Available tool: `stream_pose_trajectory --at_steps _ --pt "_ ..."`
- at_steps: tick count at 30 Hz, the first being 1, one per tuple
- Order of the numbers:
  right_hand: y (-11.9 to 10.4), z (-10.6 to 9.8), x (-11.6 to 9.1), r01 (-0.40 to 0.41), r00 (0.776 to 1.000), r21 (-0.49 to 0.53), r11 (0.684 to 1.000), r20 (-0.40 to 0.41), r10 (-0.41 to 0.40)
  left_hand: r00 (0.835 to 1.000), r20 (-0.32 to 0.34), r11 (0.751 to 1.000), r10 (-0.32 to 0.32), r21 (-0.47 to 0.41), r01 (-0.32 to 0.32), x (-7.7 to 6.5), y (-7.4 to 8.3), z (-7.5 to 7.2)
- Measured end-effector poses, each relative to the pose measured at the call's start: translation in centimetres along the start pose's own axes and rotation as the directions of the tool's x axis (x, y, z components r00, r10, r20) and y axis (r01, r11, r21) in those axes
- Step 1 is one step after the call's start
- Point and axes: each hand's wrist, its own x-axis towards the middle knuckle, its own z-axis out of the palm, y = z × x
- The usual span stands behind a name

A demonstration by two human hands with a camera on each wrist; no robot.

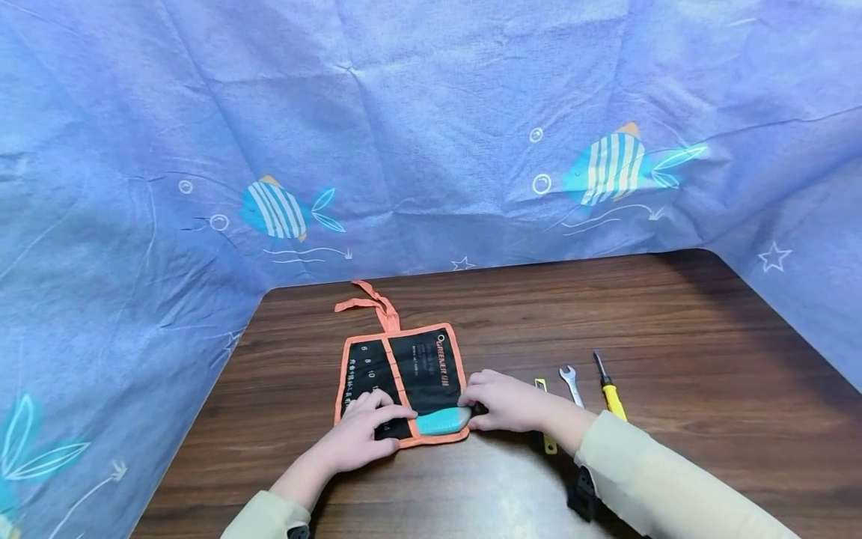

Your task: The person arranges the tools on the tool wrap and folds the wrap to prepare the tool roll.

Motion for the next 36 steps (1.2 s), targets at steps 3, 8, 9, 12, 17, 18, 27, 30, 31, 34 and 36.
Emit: stream_pose_trajectory --at_steps 3,8,9,12,17,18,27,30,31,34,36 --pt "0.3 0.0 -0.1 0.025 0.999 -0.01 1.0 -0.022 -0.025 1.0 0.002 1.0 -0.013 -0.006 0.013 0.1 0.0 -0.1" --pt "0.3 0.2 0.2 0.042 0.999 -0.029 0.999 -0.024 -0.043 1.0 0.0 1.0 -0.026 -0.014 0.026 0.2 -0.1 0.0" --pt "0.2 0.2 0.3 0.042 0.999 -0.029 0.999 -0.022 -0.042 1.0 -0.001 1.0 -0.027 -0.015 0.027 0.2 -0.1 0.0" --pt "0.0 0.2 0.6 0.06 0.998 -0.04 0.997 -0.026 -0.061 0.999 -0.008 0.999 -0.031 -0.019 0.031 0.2 0.0 -0.1" --pt "-0.4 0.6 1.2 0.085 0.995 -0.055 0.995 -0.043 -0.088 1.0 -0.012 0.999 -0.026 -0.019 0.025 0.3 0.0 0.0" --pt "-0.5 0.7 1.3 0.087 0.995 -0.057 0.995 -0.046 -0.09 1.0 -0.012 0.999 -0.026 -0.021 0.026 0.3 0.0 0.0" --pt "-1.0 1.4 2.2 0.082 0.994 -0.06 0.995 -0.069 -0.086 0.999 -0.025 0.999 -0.027 -0.02 0.026 0.6 0.1 0.0" --pt "-1.3 1.6 2.5 0.08 0.994 -0.06 0.995 -0.064 -0.084 0.999 -0.023 0.999 -0.029 -0.022 0.029 0.6 0.2 0.0" --pt "-1.4 1.6 2.6 0.082 0.994 -0.062 0.995 -0.062 -0.086 0.999 -0.023 0.999 -0.031 -0.024 0.03 0.7 0.2 0.0" --pt "-1.7 1.6 3.0 0.08 0.995 -0.078 0.994 -0.052 -0.084 0.999 -0.022 0.999 -0.031 -0.029 0.03 0.8 0.3 -0.1" --pt "-1.9 1.6 3.2 0.071 0.996 -0.081 0.994 -0.045 -0.075 0.999 -0.023 0.999 -0.027 -0.033 0.027 0.9 0.3 -0.1"
